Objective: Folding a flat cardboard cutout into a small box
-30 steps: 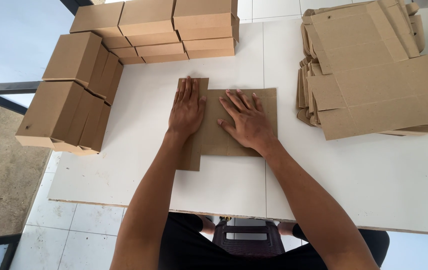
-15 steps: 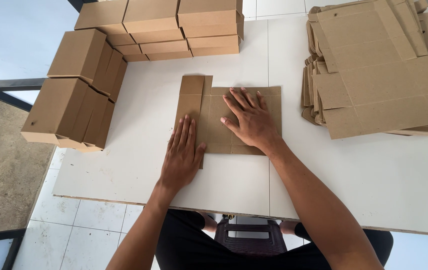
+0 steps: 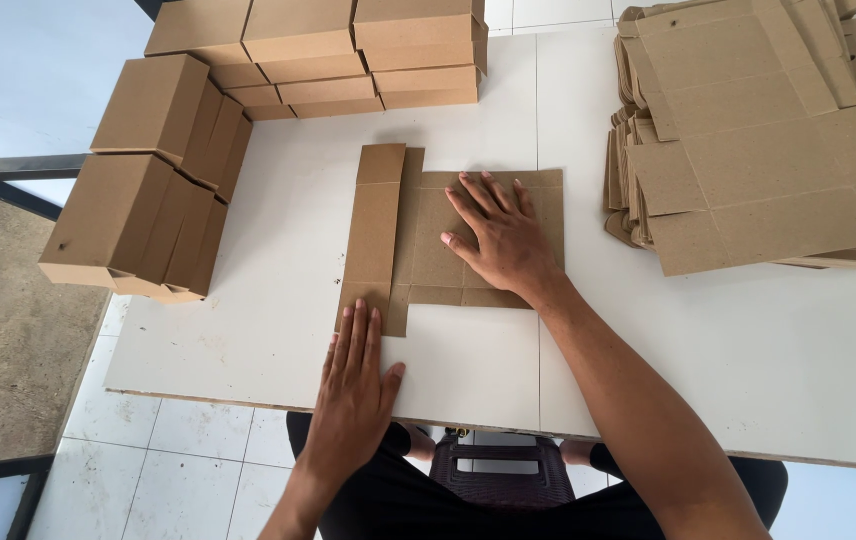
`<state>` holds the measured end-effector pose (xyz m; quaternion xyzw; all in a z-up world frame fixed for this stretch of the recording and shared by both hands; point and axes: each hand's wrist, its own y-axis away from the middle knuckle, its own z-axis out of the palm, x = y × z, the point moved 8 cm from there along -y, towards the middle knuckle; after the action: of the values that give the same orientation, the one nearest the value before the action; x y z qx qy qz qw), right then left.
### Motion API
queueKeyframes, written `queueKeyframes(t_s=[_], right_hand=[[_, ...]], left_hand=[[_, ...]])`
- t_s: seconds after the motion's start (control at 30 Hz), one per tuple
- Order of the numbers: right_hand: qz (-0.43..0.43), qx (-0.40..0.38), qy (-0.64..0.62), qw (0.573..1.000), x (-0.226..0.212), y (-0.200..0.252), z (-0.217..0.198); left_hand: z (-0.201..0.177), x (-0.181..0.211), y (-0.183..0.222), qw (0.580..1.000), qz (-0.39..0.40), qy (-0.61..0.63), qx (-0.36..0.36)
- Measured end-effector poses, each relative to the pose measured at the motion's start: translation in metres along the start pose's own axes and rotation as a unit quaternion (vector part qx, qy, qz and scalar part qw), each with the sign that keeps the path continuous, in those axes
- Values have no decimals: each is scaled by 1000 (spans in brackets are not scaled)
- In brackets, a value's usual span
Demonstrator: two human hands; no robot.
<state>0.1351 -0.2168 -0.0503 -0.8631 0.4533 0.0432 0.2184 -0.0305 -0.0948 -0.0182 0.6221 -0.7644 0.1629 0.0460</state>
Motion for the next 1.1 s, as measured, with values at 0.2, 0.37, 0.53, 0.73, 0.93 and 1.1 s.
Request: queueKeyframes(t_s=[0.2,0.37,0.53,0.73,0.93,1.1], right_hand=[[10,-30,-14,999,-1,-1,1],[27,-85,-18,996,-3,-1,-4],[48,-140,-15,989,-4,5,-6],[51,-130,-34,990,2,9,-11],[77,-46,24,996,11,4,-28],[104,-6,58,993,28,11,-25]], left_hand=[[9,51,17,986,163,28,-26],[-2,54,-30,987,110,117,-19],[5,12,-78,996,63,60,26],[7,-21,-93,998,6,-51,22],[5,-14,-95,989,7,-142,50],[20,7,-101,990,43,-127,34]])
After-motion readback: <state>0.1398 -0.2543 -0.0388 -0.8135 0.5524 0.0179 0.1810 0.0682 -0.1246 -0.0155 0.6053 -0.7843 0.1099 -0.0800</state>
